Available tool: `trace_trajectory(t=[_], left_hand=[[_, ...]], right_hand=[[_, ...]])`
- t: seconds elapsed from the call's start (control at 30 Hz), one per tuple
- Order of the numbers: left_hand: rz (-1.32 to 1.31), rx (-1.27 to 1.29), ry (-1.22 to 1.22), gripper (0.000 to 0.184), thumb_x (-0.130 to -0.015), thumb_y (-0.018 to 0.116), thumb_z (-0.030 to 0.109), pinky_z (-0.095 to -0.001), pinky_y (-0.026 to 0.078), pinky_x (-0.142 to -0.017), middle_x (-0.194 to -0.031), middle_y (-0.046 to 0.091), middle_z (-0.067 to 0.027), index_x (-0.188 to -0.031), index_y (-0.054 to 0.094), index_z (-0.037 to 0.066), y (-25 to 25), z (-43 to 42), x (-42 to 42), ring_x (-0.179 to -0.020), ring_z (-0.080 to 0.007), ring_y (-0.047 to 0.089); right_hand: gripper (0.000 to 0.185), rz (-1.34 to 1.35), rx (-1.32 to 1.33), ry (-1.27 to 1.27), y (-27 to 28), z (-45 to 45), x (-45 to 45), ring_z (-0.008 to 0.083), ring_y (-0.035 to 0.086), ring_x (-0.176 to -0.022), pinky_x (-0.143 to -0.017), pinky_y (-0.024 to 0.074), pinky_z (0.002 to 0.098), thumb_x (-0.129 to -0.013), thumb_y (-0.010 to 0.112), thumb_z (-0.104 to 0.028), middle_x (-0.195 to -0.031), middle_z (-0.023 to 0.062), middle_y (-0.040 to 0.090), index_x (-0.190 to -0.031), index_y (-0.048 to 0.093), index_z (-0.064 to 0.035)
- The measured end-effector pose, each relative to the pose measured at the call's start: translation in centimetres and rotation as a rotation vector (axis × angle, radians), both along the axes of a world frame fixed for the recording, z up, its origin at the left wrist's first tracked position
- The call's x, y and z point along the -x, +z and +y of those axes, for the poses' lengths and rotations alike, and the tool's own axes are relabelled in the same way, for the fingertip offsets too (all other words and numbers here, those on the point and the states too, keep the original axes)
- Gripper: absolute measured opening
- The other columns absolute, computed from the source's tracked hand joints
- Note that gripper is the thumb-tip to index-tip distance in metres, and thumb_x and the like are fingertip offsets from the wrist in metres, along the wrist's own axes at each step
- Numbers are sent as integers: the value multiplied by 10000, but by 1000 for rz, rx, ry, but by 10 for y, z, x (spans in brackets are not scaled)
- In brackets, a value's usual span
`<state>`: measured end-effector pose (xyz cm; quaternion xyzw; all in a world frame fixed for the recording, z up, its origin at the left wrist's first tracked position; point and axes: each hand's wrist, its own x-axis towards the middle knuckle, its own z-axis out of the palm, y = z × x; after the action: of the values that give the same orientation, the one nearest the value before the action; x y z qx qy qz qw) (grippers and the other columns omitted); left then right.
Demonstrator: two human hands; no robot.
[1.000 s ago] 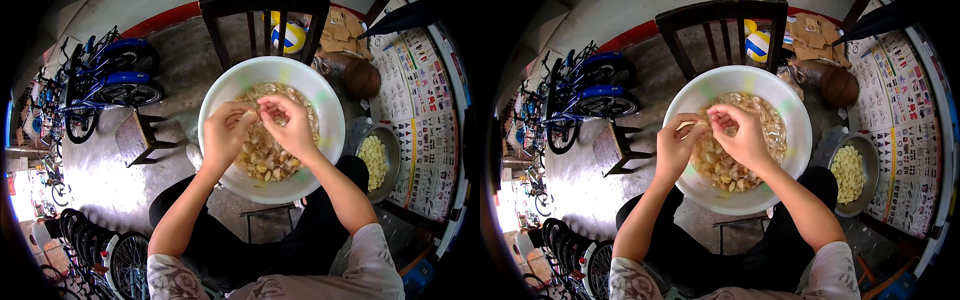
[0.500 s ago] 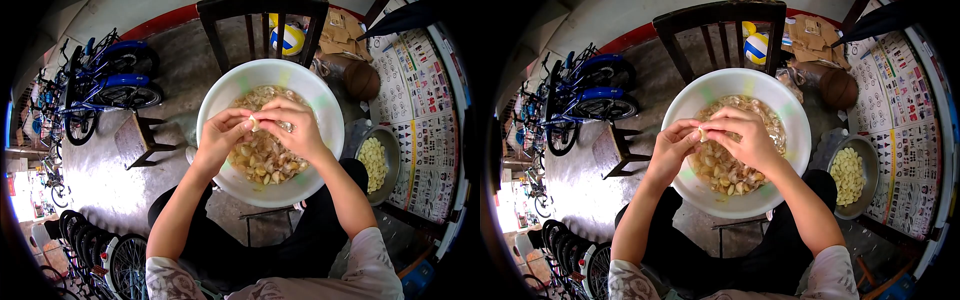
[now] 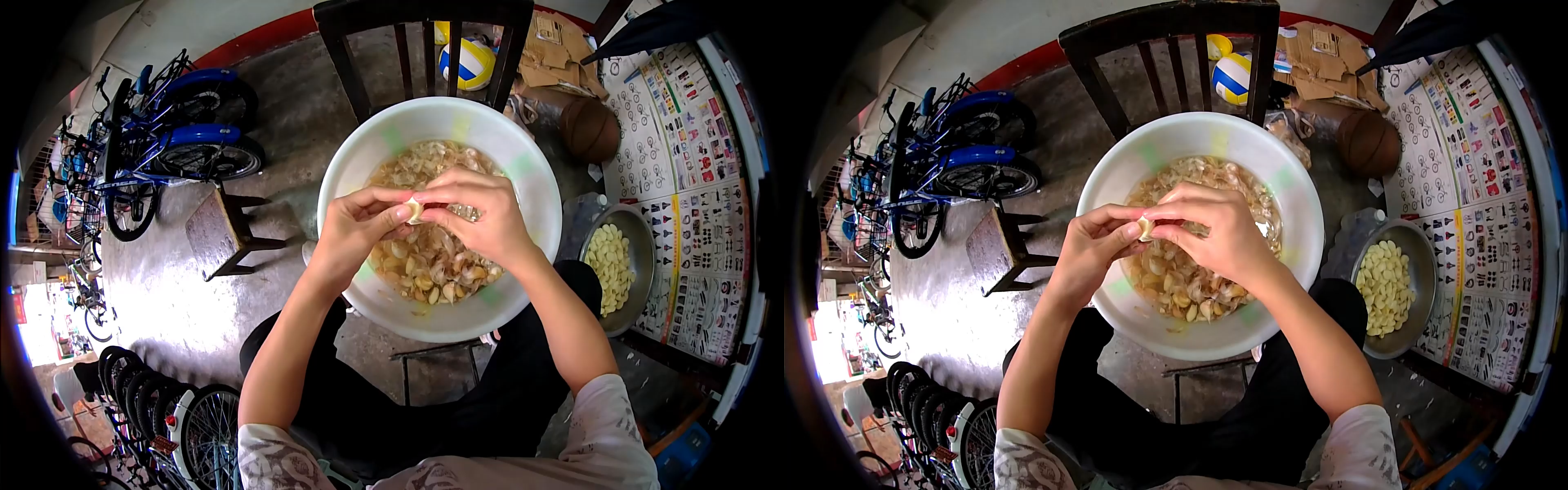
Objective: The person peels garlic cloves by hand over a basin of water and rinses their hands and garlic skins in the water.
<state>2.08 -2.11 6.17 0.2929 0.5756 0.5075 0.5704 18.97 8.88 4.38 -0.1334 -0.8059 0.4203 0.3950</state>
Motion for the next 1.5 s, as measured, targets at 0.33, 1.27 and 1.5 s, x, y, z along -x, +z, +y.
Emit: trace_trajectory(t=[0.33, 1.27, 1.5], left_hand=[[-81, -76, 31, 324, -939, 658, 109, -304, 552, -869, -1110, 657, -93, -1234, 587, -4, 0, 0, -2, -1017, -144, 639], [-330, -2, 145, 371, -968, 630, 175, -300, 508, -949, -1206, 608, -88, -1289, 541, 10, 0, -2, -3, -1117, -177, 608], [-128, -55, -28, 377, -890, 707, 78, -314, 507, -952, -1209, 620, -107, -1236, 586, -11, -4, -2, 4, -1100, -169, 612]], right_hand=[[109, -130, 69, -4, 2, -4, 0, 210, 673, -799, -676, 529, 307, -793, 740, 2, -904, 86, 676, -894, 705, -18], [274, -48, 216, 42, 4, -14, 4, 212, 638, -833, -717, 516, 317, -866, 617, 57, -965, 88, 612, -1117, 635, -53], [296, -75, 13, -11, -2, -5, 3, 214, 652, -838, -718, 522, 308, -822, 692, 33, -930, 65, 642, -1102, 697, -62]])
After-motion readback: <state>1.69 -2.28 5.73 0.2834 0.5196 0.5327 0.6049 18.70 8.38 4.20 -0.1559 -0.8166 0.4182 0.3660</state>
